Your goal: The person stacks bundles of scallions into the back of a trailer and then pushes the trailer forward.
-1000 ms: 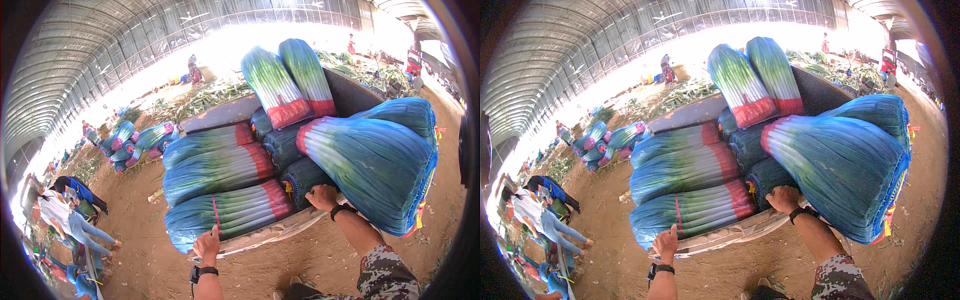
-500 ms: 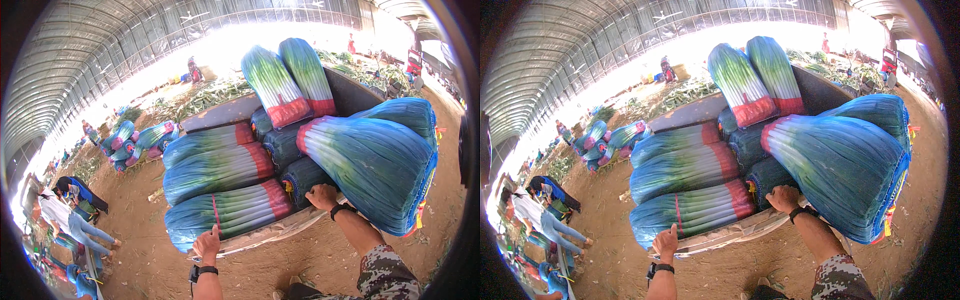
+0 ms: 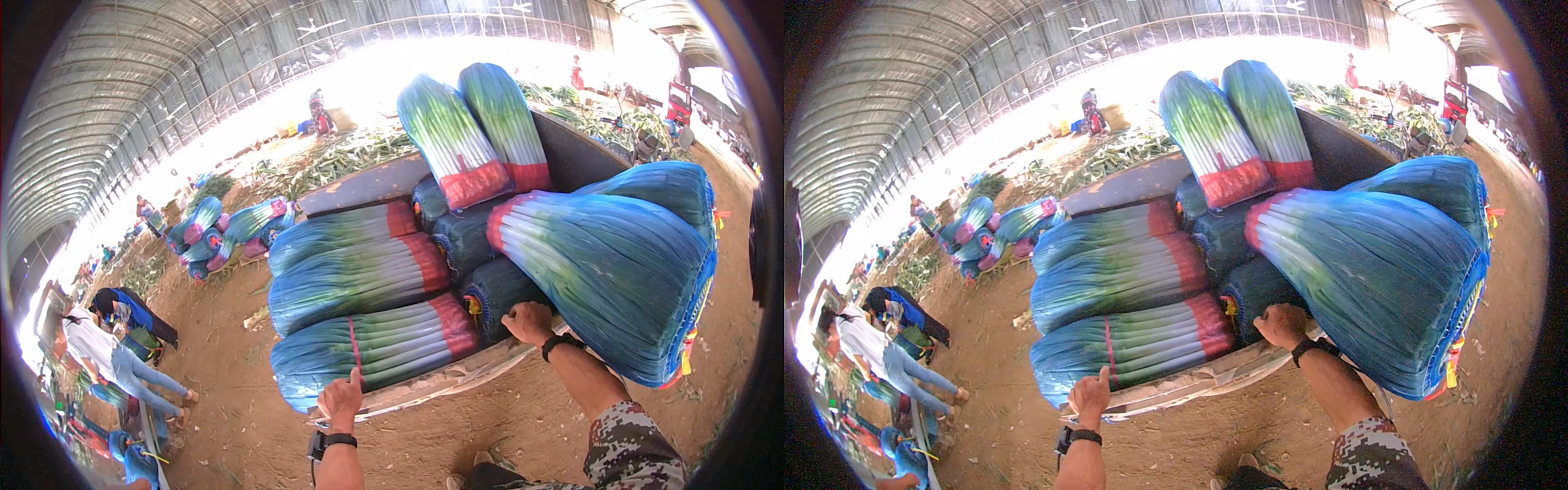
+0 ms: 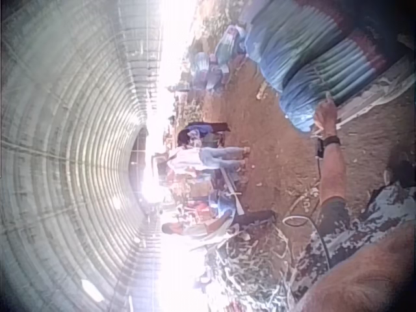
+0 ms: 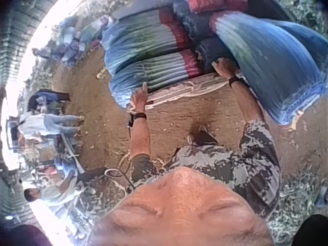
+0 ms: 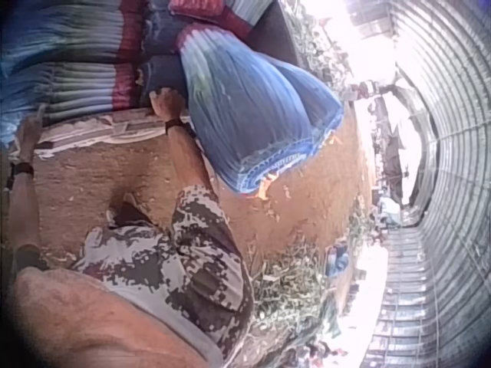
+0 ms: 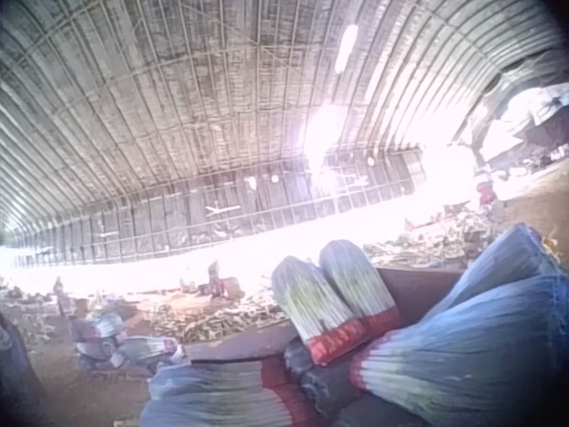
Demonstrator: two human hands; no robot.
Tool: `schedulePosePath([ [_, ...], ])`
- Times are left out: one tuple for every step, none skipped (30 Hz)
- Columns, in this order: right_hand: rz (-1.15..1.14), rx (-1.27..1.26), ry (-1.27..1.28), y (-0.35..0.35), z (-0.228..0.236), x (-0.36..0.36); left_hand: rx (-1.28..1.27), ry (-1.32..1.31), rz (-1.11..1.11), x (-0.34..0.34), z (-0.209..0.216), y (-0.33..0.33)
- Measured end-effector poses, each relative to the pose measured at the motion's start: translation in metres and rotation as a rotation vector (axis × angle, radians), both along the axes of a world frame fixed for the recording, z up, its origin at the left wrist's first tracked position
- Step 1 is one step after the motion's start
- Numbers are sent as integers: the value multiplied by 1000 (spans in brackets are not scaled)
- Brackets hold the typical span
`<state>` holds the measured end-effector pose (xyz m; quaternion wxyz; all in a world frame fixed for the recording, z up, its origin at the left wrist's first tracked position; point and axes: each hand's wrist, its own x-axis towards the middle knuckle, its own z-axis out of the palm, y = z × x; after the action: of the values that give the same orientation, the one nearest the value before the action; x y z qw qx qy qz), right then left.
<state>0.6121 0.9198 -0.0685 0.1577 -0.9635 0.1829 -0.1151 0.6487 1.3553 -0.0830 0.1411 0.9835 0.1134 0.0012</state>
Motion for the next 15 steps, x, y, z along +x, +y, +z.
schedulePosePath([
  [4,-1,7,0,0,0,-1,-1,3,0,0,0],
  [6,-3,6,-1,0,0,-9,-3,-9,0,0,1],
  [6,13,11,-1,-1,0,-16,-6,-20,0,-1,1],
  [6,29,16,-2,-2,0,-18,-7,-17,0,0,1],
  [8,28,16,-2,-3,0,-27,-12,-17,-1,2,1],
  [1,10,1,-3,-5,1,-36,-16,-16,-2,2,0],
  [-6,-9,-14,-3,-7,1,-37,-16,-14,-1,2,0],
  [-2,-9,-14,-2,-6,1,-32,-27,-13,-2,2,0],
  [-7,-7,-7,-1,-5,1,-28,-37,-11,-2,1,1],
  [-12,-5,0,0,-5,1,-28,-36,-8,-2,0,1],
  [-11,-7,0,-1,-6,1,-15,-40,0,-1,-1,1],
  [-16,-29,-18,-2,-8,1,-1,-43,7,-1,-2,0],
  [-22,-52,-36,-3,-9,1,-3,-43,8,0,-3,1],
  [-23,-53,-36,-2,-8,1,-9,-46,2,0,-3,1],
  [-31,-53,-15,-1,-6,1,-15,-49,-4,1,-3,1],
])
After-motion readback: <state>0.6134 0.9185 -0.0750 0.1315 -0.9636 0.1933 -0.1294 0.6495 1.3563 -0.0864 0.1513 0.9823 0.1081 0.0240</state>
